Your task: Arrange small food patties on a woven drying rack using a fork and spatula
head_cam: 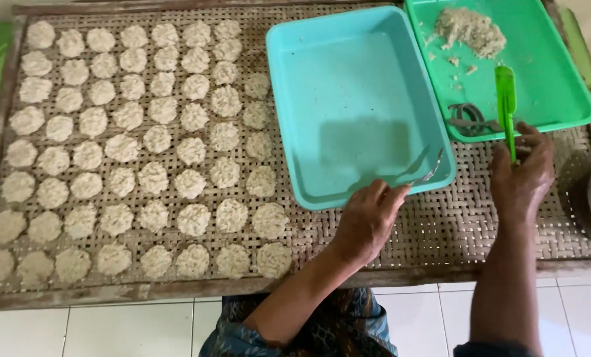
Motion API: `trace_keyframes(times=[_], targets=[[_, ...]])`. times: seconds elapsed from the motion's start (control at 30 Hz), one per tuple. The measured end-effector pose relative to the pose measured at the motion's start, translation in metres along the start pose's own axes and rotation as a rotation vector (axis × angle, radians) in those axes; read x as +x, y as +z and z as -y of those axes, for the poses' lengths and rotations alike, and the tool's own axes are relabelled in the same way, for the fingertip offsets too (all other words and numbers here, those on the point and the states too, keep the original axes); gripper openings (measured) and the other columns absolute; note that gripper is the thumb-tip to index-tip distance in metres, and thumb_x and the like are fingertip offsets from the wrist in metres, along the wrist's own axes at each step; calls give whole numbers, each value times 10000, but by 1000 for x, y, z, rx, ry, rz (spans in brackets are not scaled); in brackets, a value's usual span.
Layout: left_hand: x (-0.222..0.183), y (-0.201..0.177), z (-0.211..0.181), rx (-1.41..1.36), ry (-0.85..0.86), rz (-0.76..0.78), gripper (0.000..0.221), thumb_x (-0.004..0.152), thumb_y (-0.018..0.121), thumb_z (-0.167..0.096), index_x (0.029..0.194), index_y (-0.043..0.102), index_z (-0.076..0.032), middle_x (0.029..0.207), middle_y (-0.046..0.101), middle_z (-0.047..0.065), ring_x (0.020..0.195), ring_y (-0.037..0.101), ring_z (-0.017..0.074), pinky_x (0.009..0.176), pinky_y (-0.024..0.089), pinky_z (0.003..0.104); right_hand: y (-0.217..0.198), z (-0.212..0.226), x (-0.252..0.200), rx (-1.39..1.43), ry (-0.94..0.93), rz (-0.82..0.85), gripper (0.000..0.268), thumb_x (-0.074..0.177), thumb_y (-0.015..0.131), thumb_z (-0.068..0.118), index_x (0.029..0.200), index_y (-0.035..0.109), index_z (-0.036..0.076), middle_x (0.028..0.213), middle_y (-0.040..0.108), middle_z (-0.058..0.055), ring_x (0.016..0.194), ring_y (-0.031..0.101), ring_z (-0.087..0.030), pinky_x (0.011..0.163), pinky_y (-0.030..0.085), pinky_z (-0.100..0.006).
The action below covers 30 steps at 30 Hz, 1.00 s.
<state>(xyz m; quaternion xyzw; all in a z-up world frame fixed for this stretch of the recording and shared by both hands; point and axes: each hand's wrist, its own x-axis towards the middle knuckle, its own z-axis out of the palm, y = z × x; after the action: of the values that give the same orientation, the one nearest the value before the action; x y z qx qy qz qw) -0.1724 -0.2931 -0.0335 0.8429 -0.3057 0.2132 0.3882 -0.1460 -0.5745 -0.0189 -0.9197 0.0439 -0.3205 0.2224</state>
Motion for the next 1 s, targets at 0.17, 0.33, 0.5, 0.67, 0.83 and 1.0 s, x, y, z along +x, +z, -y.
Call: trace_keyframes(times=[0.17,0.33,0.5,0.67,0.83,1.0], targets=[[-6,9,7,-20,32,36,369,938,724,82,1269,617,-43,937,583,102,657,552,169,554,565,282,3,-15,6,27,4,108,415,963,674,-168,1327,485,-101,1329,615,-304,1085,622,-436,835,536,-514],[-12,3,-5,-39,68,53,412,933,744,111,1295,629,-47,911,594,97,669,539,169,543,531,271,20,-49,24,-8,-64,102,347,987,699,-203,1280,517,-165,1221,601,-309,1025,631,-416,814,589,-491],[-31,13,-17,-76,106,78,296,928,772,90,1196,702,-13,866,542,81,631,478,149,502,475,264,25,-76,34,-92,-118,115,398,1022,825,-173,1254,503,-152,1127,678,-315,902,692,-408,705,598,-465],[-37,-9,-35,-153,80,183,303,924,720,101,1212,662,28,902,551,110,720,526,194,631,521,327,21,-66,49,-118,-32,175,377,1042,815,-128,1266,511,-146,1149,677,-314,943,702,-410,747,601,-479],[-46,-24,-50,-225,80,251,337,924,696,79,1257,655,40,990,565,163,811,556,247,723,537,387,22,-71,54,-362,145,235,387,1058,839,107,1289,558,-25,1122,755,-192,875,725,-318,734,543,-469],[-52,-36,-58,-291,59,295,283,946,667,47,1227,631,69,937,538,142,799,551,256,765,510,416,12,-54,51,-113,34,204,340,1044,783,-55,1276,538,-97,1176,708,-288,975,694,-405,763,551,-514]])
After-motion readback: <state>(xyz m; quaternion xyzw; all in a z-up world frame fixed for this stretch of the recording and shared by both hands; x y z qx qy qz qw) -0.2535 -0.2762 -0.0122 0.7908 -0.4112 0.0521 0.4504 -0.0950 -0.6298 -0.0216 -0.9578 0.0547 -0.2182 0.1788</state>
